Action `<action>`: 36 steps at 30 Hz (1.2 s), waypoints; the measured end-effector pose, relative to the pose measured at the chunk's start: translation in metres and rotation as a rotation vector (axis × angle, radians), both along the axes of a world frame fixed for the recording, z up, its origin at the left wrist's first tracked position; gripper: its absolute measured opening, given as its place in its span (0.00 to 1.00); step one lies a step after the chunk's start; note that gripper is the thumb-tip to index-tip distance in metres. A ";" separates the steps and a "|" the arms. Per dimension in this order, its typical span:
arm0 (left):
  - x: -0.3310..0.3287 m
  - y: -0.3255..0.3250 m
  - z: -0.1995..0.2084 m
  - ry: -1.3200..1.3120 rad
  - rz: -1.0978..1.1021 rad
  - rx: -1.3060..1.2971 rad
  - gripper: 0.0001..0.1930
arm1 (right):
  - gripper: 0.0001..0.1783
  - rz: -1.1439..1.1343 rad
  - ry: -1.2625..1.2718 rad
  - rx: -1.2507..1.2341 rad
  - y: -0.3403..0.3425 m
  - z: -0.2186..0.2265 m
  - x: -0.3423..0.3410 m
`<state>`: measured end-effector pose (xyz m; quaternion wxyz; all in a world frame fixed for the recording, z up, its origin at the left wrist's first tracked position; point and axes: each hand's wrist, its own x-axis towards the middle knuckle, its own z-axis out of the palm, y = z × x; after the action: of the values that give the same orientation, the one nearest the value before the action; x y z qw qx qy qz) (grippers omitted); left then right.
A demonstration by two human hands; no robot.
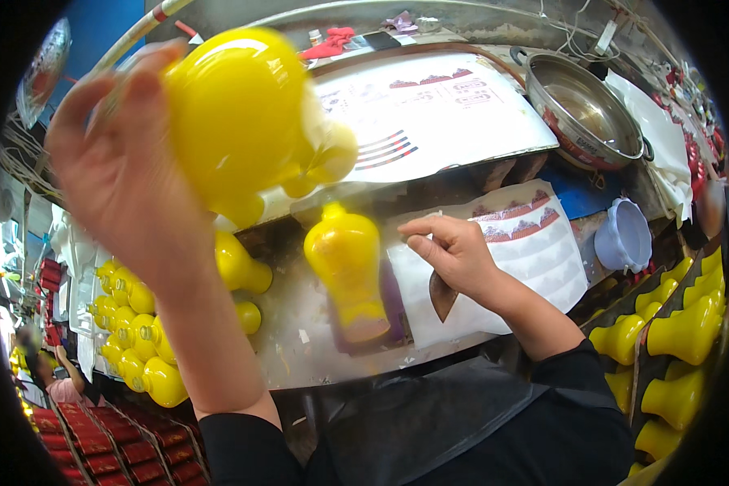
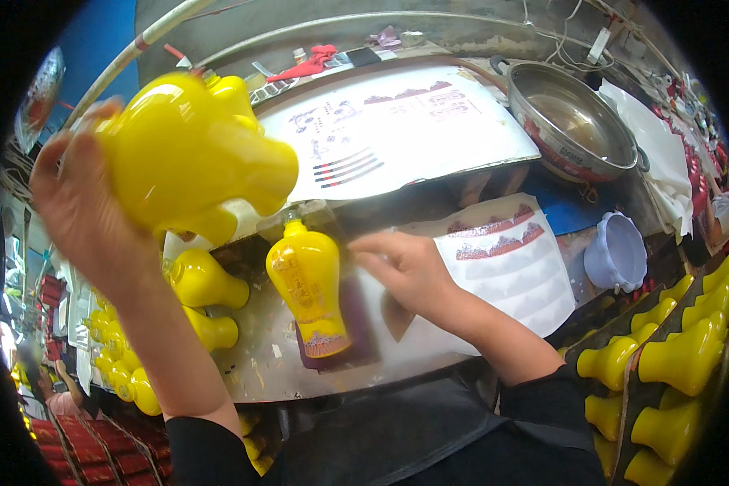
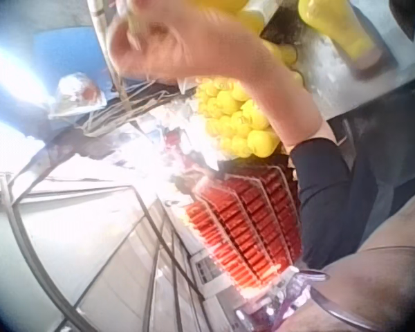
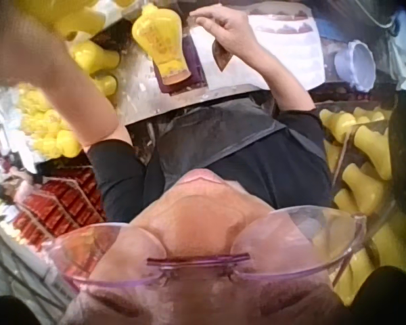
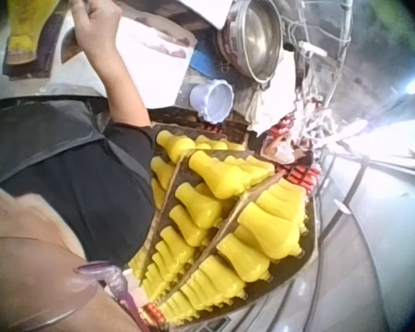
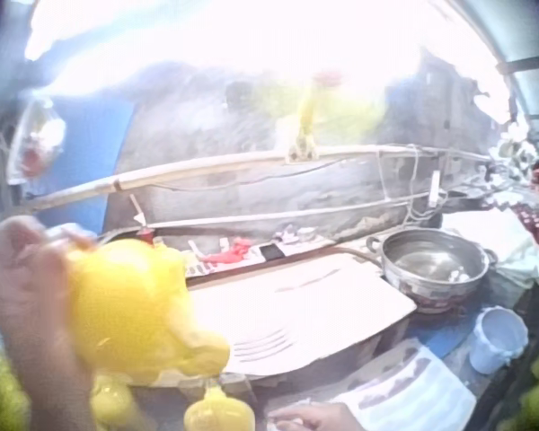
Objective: The person picks up yellow plastic bottles from a table and applies printed labels to their bodies. They smooth the labels by hand and place the labeled bottles back on the table among other bottles.
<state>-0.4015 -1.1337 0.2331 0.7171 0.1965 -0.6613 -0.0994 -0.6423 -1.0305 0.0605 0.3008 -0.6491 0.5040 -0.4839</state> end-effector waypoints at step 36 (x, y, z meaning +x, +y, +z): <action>-0.003 0.052 -0.203 0.289 -0.450 1.088 0.25 | 0.36 -0.003 0.165 0.274 -0.041 0.010 0.058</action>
<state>-0.4044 -1.0821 0.0301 0.5576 0.3748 -0.4367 -0.5982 -0.5847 -1.0714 0.0704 0.3431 -0.6388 0.5894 -0.3561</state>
